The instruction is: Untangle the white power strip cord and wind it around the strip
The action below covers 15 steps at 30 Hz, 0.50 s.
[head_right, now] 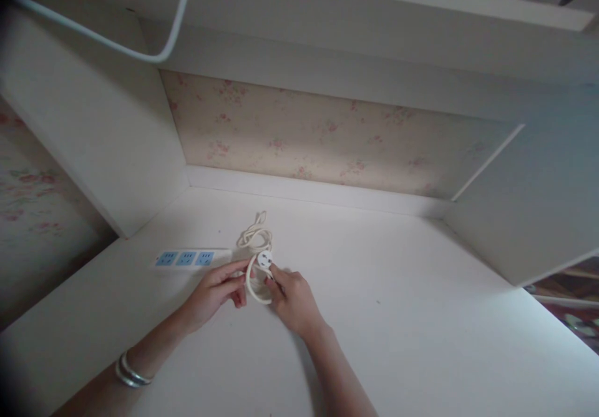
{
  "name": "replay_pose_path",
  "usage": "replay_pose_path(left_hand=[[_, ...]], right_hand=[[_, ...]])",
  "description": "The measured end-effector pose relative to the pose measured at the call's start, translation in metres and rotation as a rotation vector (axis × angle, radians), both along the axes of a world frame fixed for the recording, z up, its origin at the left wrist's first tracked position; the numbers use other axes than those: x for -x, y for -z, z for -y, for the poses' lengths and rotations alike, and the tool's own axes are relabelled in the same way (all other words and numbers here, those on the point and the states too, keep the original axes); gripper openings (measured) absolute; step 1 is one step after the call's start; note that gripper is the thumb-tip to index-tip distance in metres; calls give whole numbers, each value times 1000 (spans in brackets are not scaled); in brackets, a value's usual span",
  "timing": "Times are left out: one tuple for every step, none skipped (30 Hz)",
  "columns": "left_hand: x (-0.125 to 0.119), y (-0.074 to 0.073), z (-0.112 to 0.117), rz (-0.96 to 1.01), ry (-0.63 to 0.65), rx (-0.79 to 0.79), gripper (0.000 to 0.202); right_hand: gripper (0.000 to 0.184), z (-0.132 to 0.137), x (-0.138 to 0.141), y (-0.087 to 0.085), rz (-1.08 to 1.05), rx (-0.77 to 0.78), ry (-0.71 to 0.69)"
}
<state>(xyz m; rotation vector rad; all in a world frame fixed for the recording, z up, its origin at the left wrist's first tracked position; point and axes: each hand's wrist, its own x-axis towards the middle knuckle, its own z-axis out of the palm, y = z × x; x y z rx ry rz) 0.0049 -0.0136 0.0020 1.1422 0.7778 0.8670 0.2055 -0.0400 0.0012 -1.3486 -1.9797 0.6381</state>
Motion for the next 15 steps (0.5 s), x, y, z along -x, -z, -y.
replay_pose_path(left_hand=[[0,0,1,-82,-12,-107,40],[0,1,1,-172,-44,-229,38],[0,1,1,-266,-84,-353,35],[1,1,1,-352,-129,-470,32],[2,1,1,-423,-166,-568,30],[2,2,0,-474,-192,-642,29],[3,3,0,-508,-206,-694,29],[4,4,0,-531,-213,-732,30],[4,5,-1,-550,-220,-761,32],[5,7,-1,-569,-226,-785,33],[5,8,-1,-588,-230,-803,35],[5,10,-1,-607,-237,-816,36],[5,12,-1,-627,-241,-827,38],[5,13,-2,-650,-248,-838,39],[4,14,-2,-675,-260,-849,40]], right_hand=[[24,0,0,0,21,-9,-14],[25,1,0,-1,38,-11,-31],[25,1,0,-2,56,-9,-48],[25,2,1,-4,77,-8,-68],[24,3,3,-5,102,-13,-87],[23,5,5,-7,130,-24,-102],[23,6,7,-8,157,-43,-106],[22,8,10,-9,178,-66,-104],[22,9,12,-10,190,-85,-97],[23,10,14,-10,192,-99,-88],[25,10,15,-10,181,-107,-82],[28,10,16,-9,162,-110,-87],[33,9,17,-8,133,-112,-97],[37,9,17,-7,98,-111,-111],[42,8,16,-6,61,-105,-122]])
